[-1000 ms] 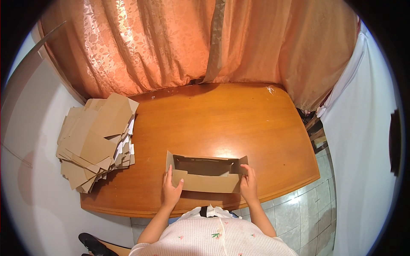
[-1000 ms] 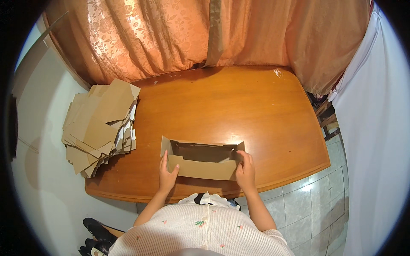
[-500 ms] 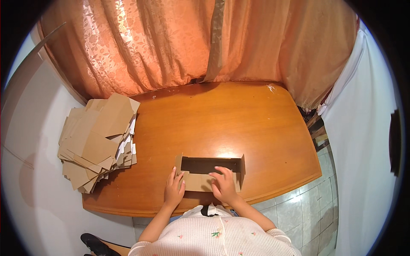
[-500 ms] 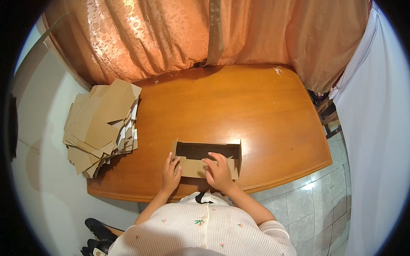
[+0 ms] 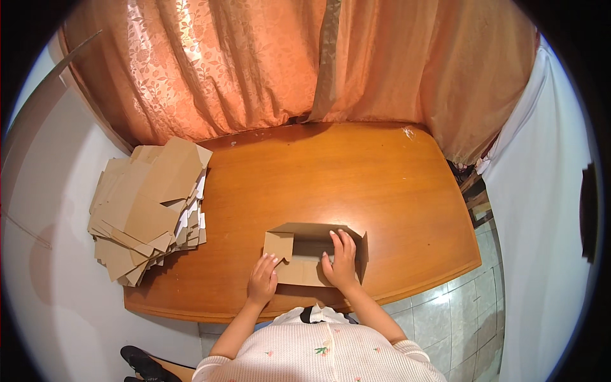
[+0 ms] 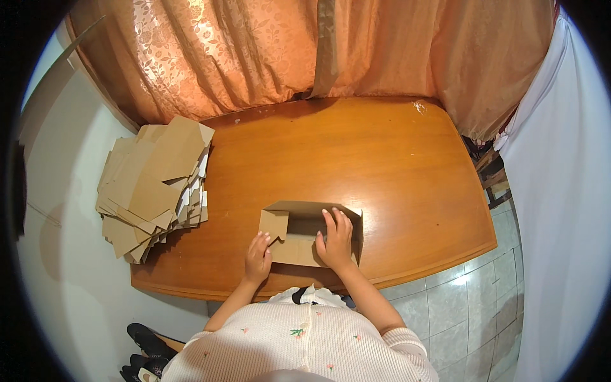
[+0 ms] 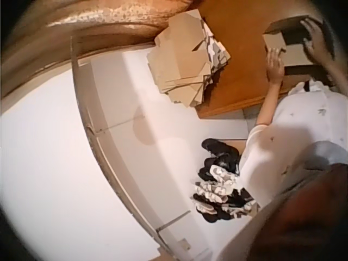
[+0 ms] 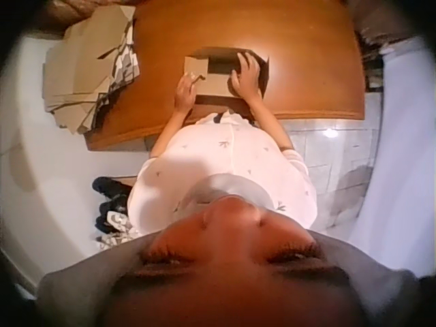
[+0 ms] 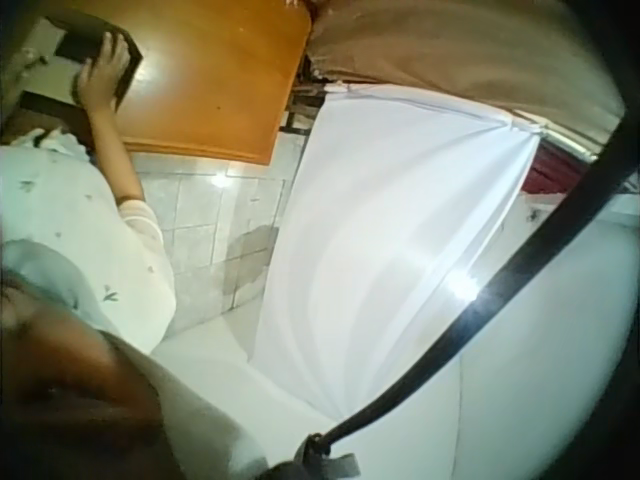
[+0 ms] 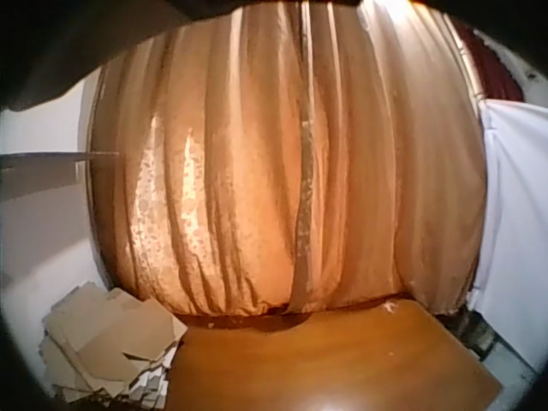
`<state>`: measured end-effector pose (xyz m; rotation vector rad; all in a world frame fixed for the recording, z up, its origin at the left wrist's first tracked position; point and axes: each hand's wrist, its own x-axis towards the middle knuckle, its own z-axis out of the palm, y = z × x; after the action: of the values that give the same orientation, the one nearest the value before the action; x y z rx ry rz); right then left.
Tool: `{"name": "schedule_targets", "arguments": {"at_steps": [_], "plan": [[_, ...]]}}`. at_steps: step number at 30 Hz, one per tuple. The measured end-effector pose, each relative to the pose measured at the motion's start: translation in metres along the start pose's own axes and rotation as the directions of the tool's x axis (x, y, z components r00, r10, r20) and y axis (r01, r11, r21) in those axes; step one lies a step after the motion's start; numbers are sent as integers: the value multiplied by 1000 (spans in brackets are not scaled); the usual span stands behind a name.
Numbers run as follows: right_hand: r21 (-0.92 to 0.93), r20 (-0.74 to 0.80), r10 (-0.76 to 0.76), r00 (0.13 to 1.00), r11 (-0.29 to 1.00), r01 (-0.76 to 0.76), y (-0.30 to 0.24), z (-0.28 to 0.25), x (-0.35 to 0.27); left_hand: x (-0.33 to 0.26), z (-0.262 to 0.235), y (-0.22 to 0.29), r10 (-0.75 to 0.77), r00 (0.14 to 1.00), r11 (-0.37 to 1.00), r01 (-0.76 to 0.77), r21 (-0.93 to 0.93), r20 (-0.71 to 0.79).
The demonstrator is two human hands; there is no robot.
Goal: The person assembles flat cardboard pieces into rectangular boxes on a wooden table. They fold the sides and tuck the flaps to form the box structure, then place the completed boxes on a shelf. The process is repeated for multiple boxes.
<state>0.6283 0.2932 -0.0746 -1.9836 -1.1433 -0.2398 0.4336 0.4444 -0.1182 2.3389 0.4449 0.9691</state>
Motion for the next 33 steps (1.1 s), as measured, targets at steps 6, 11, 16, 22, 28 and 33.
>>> {"name": "schedule_targets", "arguments": {"at_steps": [6, 11, 16, 22, 28, 33], "plan": [[-87, 134, 95, 986, 993, -84, -2, 0, -1, 10, -9, 12, -35, 994, 994, 24, 103, 102], [-118, 215, 135, 967, 987, -111, -5, -1, 0, 14, -11, 16, -50, 993, 990, 35, 140, 110], [-212, 254, 171, 952, 970, -118, -6, 1, -2, 17, -15, 23, -87, 986, 983, 62, 170, 145], [-245, 378, 113, 919, 969, -19, -17, -2, -11, 19, -15, 24, -79, 984, 976, 44, 212, 162], [-193, 434, 80, 898, 981, 6, -18, -2, -22, 18, -13, 21, -73, 984, 970, 32, 241, 165], [-182, 325, 22, 946, 983, 39, -23, -5, -24, 17, -12, 18, -66, 987, 976, 33, 214, 147]]}}
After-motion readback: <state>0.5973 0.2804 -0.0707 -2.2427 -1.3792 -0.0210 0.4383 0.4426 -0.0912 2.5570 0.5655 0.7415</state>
